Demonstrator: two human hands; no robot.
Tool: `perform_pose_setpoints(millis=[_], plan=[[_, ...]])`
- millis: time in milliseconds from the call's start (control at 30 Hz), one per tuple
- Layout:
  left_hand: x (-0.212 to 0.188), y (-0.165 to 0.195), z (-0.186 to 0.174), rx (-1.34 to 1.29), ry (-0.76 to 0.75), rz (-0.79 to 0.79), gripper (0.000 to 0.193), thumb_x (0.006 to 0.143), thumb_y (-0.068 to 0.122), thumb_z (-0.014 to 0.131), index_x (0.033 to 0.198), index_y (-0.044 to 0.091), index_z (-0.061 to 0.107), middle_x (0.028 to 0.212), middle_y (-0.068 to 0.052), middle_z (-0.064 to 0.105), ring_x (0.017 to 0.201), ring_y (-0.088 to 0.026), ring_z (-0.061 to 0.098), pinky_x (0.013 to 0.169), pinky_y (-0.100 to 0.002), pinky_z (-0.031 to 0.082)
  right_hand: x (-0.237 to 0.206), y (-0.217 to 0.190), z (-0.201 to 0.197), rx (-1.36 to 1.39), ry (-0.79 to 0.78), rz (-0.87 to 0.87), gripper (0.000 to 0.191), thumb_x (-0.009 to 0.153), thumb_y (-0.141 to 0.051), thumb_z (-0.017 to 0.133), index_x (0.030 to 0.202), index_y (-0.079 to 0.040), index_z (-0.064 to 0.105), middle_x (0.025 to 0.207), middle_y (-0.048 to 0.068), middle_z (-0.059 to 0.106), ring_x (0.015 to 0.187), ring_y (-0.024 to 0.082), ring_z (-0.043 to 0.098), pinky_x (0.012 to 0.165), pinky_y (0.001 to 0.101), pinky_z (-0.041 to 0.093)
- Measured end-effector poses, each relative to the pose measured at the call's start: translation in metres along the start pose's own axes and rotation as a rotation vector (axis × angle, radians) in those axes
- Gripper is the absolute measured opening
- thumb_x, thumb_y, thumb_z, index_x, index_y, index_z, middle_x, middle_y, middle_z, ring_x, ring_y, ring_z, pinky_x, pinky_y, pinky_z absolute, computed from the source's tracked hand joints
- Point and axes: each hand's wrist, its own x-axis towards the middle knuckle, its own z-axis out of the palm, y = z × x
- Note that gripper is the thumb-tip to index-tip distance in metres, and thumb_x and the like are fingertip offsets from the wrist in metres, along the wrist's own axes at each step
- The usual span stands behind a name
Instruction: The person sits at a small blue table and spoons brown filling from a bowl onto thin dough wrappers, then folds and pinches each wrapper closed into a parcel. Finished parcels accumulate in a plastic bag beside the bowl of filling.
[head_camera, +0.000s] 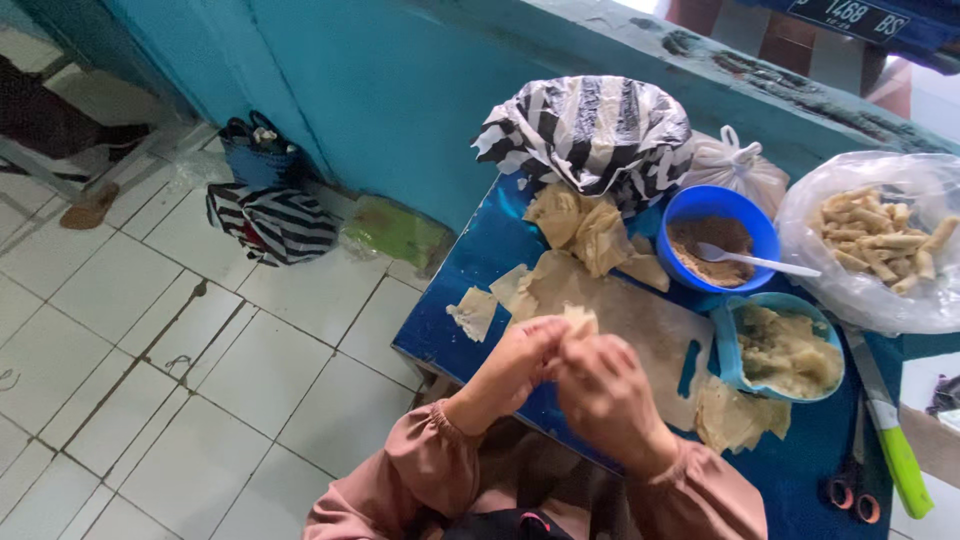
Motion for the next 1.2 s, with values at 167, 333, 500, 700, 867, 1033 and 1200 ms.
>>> perform_pose_setpoints(millis=[167, 333, 500, 700, 867, 1033, 1200], plan=[[-0.002, -0.017, -0.002, 0.007, -0.007, 0.027, 0.023, 0.103, 0.018, 0.056, 0.119, 0.002, 0.060, 0.109, -0.013, 0.073, 0.095, -0.016, 0.075, 0.082, -0.029, 0.063, -0.026, -0.021, -0.016, 0.071, 0.103, 0.195, 0.025, 0.078, 0.003, 0.064, 0.101, -0.007, 0.068, 0.113, 0.012, 0.067, 0.106, 0.030, 0.067, 0.102, 0.0445, 0.051], [0.004, -0.029, 0.015, 0.120, -0.029, 0.144, 0.019, 0.105, 0.014, 0.060, 0.121, 0.005, 0.055, 0.109, -0.009, 0.071, 0.097, -0.016, 0.071, 0.080, -0.030, 0.061, -0.056, 0.001, 0.005, 0.635, 0.242, 0.994, 0.013, 0.093, 0.001, 0.066, 0.107, 0.001, 0.068, 0.116, 0.010, 0.065, 0.103, 0.018, 0.065, 0.089, 0.0304, 0.054], [-0.004, -0.024, 0.029, 0.450, 0.047, 0.152, 0.023, 0.100, 0.013, 0.066, 0.116, 0.008, 0.050, 0.103, -0.010, 0.071, 0.088, -0.014, 0.072, 0.071, -0.029, 0.060, -0.080, 0.014, 0.004, 0.777, 0.332, 1.068, 0.012, 0.095, 0.001, 0.066, 0.107, 0.001, 0.068, 0.111, 0.007, 0.068, 0.099, 0.011, 0.067, 0.085, 0.0243, 0.055], [-0.034, 0.034, 0.007, 1.505, 0.522, 0.744, 0.029, 0.090, 0.012, 0.075, 0.116, 0.011, 0.063, 0.105, -0.011, 0.066, 0.085, -0.028, 0.068, 0.074, -0.038, 0.056, -0.087, 0.029, -0.029, 0.091, 0.121, 1.153, 0.026, 0.097, -0.008, 0.072, 0.123, -0.003, 0.068, 0.106, 0.013, 0.071, 0.094, 0.022, 0.067, 0.084, 0.0315, 0.055], [-0.044, 0.077, -0.029, 1.765, 0.731, 0.682, 0.030, 0.080, 0.017, 0.078, 0.106, 0.008, 0.065, 0.106, -0.015, 0.062, 0.095, -0.038, 0.062, 0.079, -0.047, 0.050, -0.074, 0.026, -0.047, -0.476, -0.279, 0.956, 0.031, 0.097, -0.021, 0.073, 0.124, -0.007, 0.070, 0.126, 0.018, 0.066, 0.104, 0.037, 0.068, 0.084, 0.0430, 0.055], [-0.043, 0.072, -0.034, 1.450, 0.655, 0.552, 0.010, 0.096, 0.013, 0.070, 0.102, 0.009, 0.063, 0.099, -0.010, 0.066, 0.092, -0.029, 0.066, 0.081, -0.038, 0.053, -0.050, 0.014, -0.051, -0.735, -0.279, 0.822, 0.042, 0.094, -0.026, 0.072, 0.131, -0.006, 0.070, 0.134, 0.019, 0.064, 0.111, 0.038, 0.065, 0.089, 0.0452, 0.053], [-0.035, 0.052, -0.019, 0.672, 0.267, 0.449, 0.009, 0.106, 0.008, 0.058, 0.114, 0.008, 0.061, 0.103, -0.004, 0.065, 0.095, -0.010, 0.063, 0.084, -0.025, 0.053, -0.038, 0.009, -0.031, 0.187, 0.037, 0.893, 0.032, 0.103, -0.023, 0.062, 0.129, -0.005, 0.066, 0.130, 0.014, 0.066, 0.119, 0.028, 0.064, 0.098, 0.0348, 0.052]])
